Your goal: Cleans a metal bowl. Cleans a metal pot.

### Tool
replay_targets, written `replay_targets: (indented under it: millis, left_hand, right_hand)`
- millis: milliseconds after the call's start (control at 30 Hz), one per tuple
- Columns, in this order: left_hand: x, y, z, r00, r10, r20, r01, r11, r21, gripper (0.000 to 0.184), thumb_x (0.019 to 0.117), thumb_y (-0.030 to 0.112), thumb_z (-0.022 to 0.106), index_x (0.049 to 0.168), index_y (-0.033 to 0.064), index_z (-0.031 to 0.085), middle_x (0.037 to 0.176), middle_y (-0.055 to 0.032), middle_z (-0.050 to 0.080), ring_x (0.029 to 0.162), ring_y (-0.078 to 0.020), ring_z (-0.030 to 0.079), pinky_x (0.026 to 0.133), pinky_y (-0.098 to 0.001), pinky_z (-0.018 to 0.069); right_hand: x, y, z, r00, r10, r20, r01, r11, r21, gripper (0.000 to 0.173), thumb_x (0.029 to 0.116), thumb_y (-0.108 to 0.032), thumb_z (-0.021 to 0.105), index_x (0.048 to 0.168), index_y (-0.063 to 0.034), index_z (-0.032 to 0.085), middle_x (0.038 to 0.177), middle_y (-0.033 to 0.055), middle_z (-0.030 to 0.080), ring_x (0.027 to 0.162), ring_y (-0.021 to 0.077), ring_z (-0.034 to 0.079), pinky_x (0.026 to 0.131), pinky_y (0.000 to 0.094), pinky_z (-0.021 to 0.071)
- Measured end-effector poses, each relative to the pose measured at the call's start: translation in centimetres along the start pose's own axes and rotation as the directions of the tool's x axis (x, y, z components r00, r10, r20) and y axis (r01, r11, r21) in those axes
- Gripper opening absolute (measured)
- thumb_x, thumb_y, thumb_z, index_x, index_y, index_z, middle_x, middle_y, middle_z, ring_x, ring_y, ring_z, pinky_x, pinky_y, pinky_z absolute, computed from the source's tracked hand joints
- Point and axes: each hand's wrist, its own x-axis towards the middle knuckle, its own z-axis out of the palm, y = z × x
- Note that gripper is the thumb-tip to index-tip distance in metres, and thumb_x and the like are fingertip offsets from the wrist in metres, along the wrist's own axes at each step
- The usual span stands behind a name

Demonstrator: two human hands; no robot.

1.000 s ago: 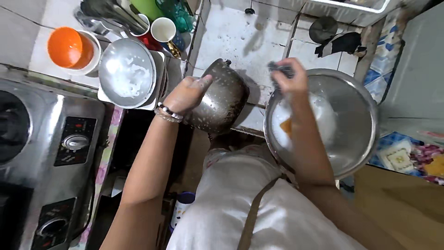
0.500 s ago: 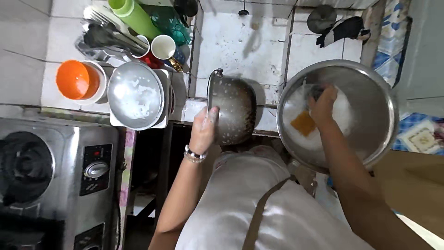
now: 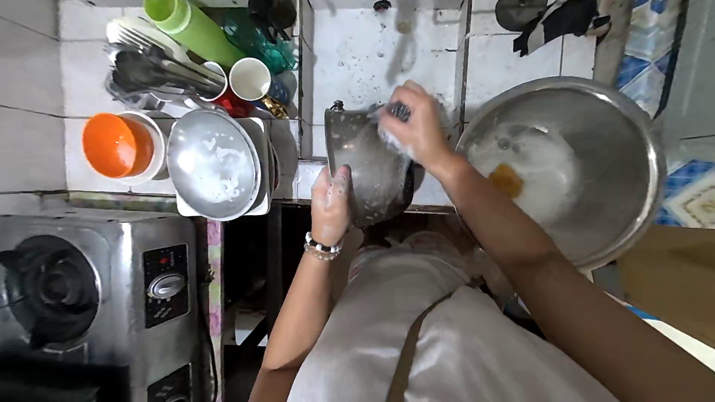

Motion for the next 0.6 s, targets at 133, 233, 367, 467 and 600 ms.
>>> replay_targets:
  millis: [133, 233, 367, 467, 600]
  left_hand:
    - [0.3, -0.2, 0.3, 0.999, 0.031, -0.012, -0.031, 0.999, -0.044, 0.018, 0.1051, 0.025, 0.046, 0.098, 0.0161, 0.059, 0.064, 0.0146, 0.055, 0.054, 0.0056, 0.054, 0.051, -0.0147, 0.0487]
    - [0.4, -0.6, 0.1, 1.000, 0.024, -0.001, -0.024, 0.999, -0.035, 0.016, 0.1043, 0.026, 0.046, 0.097, 0.0169, 0.057, 0.059, 0.0156, 0.049, 0.047, 0.0053, 0.048, 0.046, -0.0144, 0.0444]
    - [-0.1, -0.6, -0.1, 0.999, -0.013, -0.034, 0.014, 1.000, 0.019, 0.019, 0.1027, 0.030, 0.047, 0.096, 0.0155, 0.058, 0.061, 0.0151, 0.050, 0.051, 0.0056, 0.050, 0.049, -0.0152, 0.0461]
    - [-0.6, -1.3, -0.7, 1.000, -0.007, -0.014, 0.007, 1.000, 0.020, 0.019, 0.1018, 0.035, 0.049, 0.093, 0.0195, 0.056, 0.060, 0.0172, 0.051, 0.049, 0.0062, 0.050, 0.047, -0.0148, 0.0460]
    - [-0.9, -1.4, -0.8, 1.000, 0.002, -0.016, -0.001, 0.999, 0.033, 0.017, 0.1015, 0.030, 0.049, 0.091, 0.0189, 0.056, 0.058, 0.0167, 0.049, 0.047, 0.0059, 0.048, 0.046, -0.0147, 0.0442]
  right_hand:
    - [-4.3, -2.5, 1.5, 0.981, -0.189, -0.051, 0.191, 0.981, 0.025, 0.013, 0.0798, -0.008, 0.077, 0.077, 0.0017, 0.068, 0.087, 0.0171, 0.060, 0.082, 0.0260, 0.061, 0.072, 0.0359, 0.0534]
    - [-2.9, -0.7, 0.8, 0.983, -0.183, -0.024, 0.184, 0.977, 0.104, 0.015, 0.0823, -0.007, 0.076, 0.077, 0.0062, 0.069, 0.085, 0.0182, 0.064, 0.082, 0.0236, 0.063, 0.076, 0.0335, 0.0532]
    - [-1.7, 0.6, -0.6, 0.997, -0.044, -0.056, 0.048, 0.997, 0.067, 0.016, 0.0821, -0.007, 0.073, 0.077, 0.0053, 0.064, 0.087, 0.0177, 0.062, 0.084, 0.0235, 0.062, 0.074, 0.0347, 0.0525]
    - [-5.5, -1.1, 0.9, 0.971, -0.234, -0.044, 0.238, 0.958, 0.162, 0.015, 0.0771, -0.008, 0.076, 0.070, 0.0016, 0.067, 0.078, 0.0138, 0.061, 0.076, 0.0207, 0.059, 0.070, 0.0311, 0.0504]
    - [-1.4, 2.9, -1.3, 0.993, -0.118, -0.026, 0.120, 0.991, 0.064, 0.019, 0.0833, -0.008, 0.073, 0.075, 0.0056, 0.063, 0.084, 0.0183, 0.061, 0.082, 0.0232, 0.061, 0.073, 0.0341, 0.0500]
